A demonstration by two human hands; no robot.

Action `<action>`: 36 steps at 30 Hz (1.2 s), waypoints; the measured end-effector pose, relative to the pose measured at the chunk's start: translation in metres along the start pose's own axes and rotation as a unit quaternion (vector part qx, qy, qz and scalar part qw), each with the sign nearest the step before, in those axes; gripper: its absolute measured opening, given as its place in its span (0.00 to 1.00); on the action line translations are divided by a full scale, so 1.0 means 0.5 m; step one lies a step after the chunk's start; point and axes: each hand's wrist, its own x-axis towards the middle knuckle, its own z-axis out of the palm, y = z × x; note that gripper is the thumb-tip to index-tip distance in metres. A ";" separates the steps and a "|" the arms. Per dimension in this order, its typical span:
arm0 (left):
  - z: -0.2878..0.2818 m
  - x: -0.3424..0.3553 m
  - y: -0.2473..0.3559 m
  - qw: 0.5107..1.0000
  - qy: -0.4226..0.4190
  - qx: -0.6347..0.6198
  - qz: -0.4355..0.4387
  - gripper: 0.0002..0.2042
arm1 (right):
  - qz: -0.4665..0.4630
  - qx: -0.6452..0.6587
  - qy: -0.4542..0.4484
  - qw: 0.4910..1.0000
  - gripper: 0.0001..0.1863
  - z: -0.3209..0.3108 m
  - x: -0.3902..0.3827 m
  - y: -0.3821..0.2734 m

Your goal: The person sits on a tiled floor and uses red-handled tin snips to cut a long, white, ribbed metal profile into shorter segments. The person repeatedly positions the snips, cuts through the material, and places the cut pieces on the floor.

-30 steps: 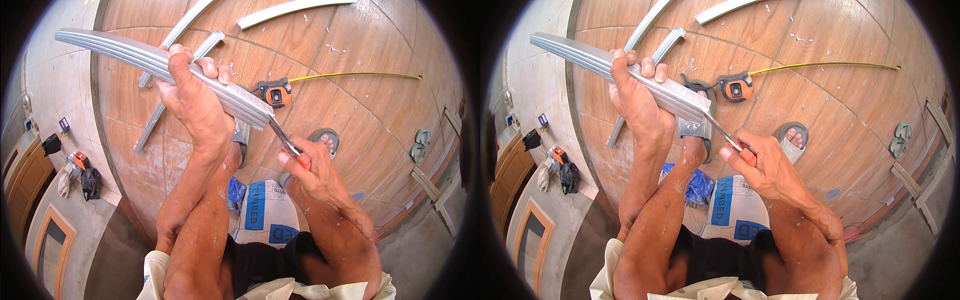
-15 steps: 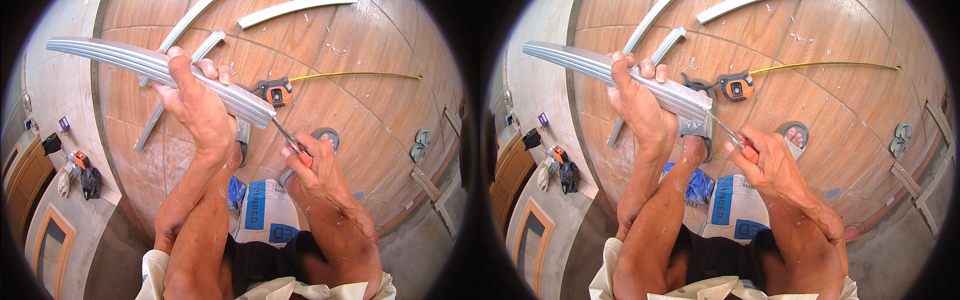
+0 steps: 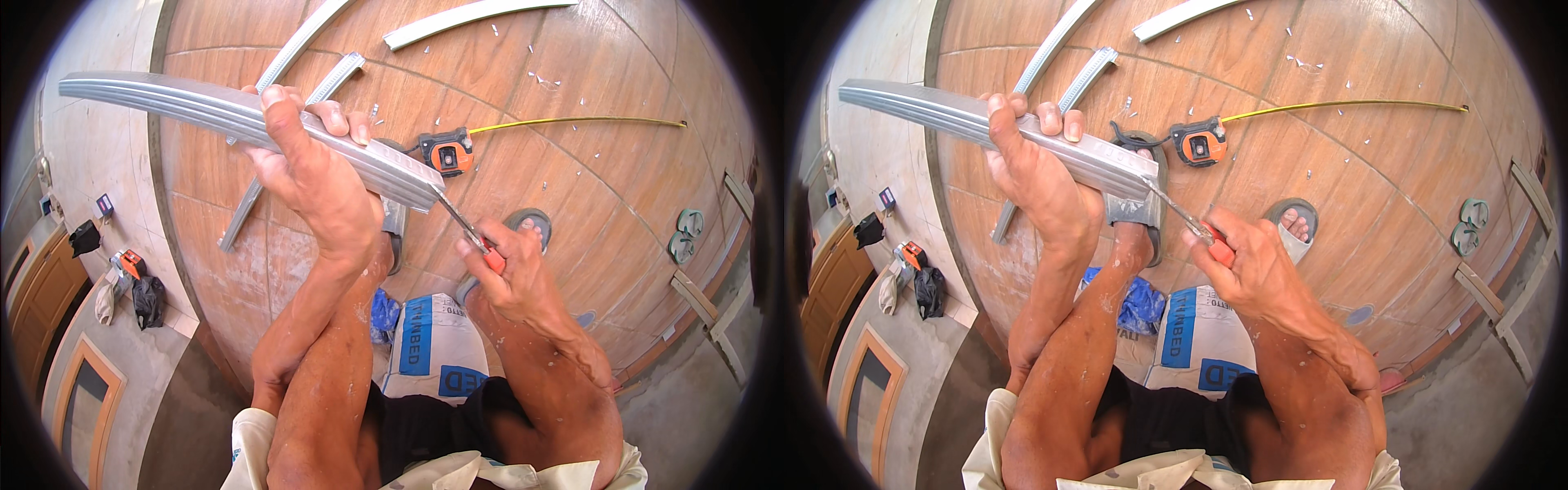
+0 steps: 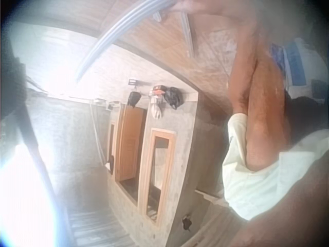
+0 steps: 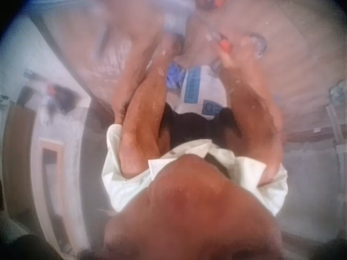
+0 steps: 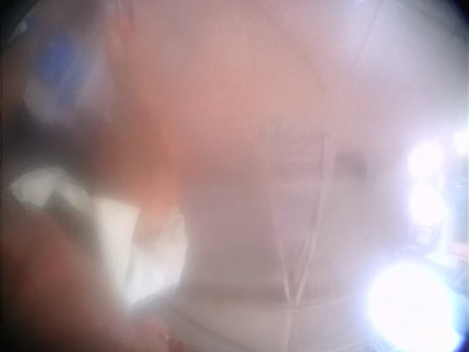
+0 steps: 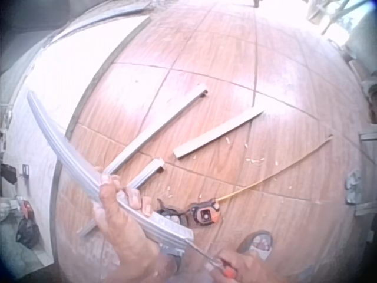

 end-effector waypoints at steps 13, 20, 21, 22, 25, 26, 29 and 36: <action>-0.045 0.054 -0.015 0.986 -0.123 -0.042 -0.101 0.26 | 0.081 0.125 -0.203 0.968 0.23 -0.024 0.009 0.005; -0.050 0.057 -0.029 0.978 -0.162 -0.060 -0.121 0.27 | 0.049 0.117 -0.141 0.982 0.23 -0.013 0.002 0.005; -0.053 0.056 -0.027 0.979 -0.161 -0.048 -0.120 0.27 | 0.046 0.110 -0.149 0.982 0.23 -0.013 0.007 0.007; -0.049 0.056 -0.027 0.977 -0.167 -0.038 -0.125 0.26 | 0.048 0.104 -0.149 0.982 0.23 -0.015 0.006 0.003; -0.042 0.053 -0.030 0.973 -0.177 -0.038 -0.141 0.26 | 0.049 0.094 -0.150 0.983 0.25 -0.016 0.001 0.001; -0.040 0.052 -0.031 0.972 -0.180 -0.043 -0.146 0.26 | 0.049 0.093 -0.149 0.983 0.25 -0.015 -0.001 0.002; -0.041 0.051 -0.035 0.973 -0.183 -0.046 -0.133 0.27 | 0.062 0.098 -0.144 0.983 0.26 -0.015 -0.003 0.002; -0.039 0.049 -0.038 0.977 -0.175 -0.035 -0.116 0.27 | 0.064 0.114 -0.131 0.983 0.25 -0.010 -0.009 0.003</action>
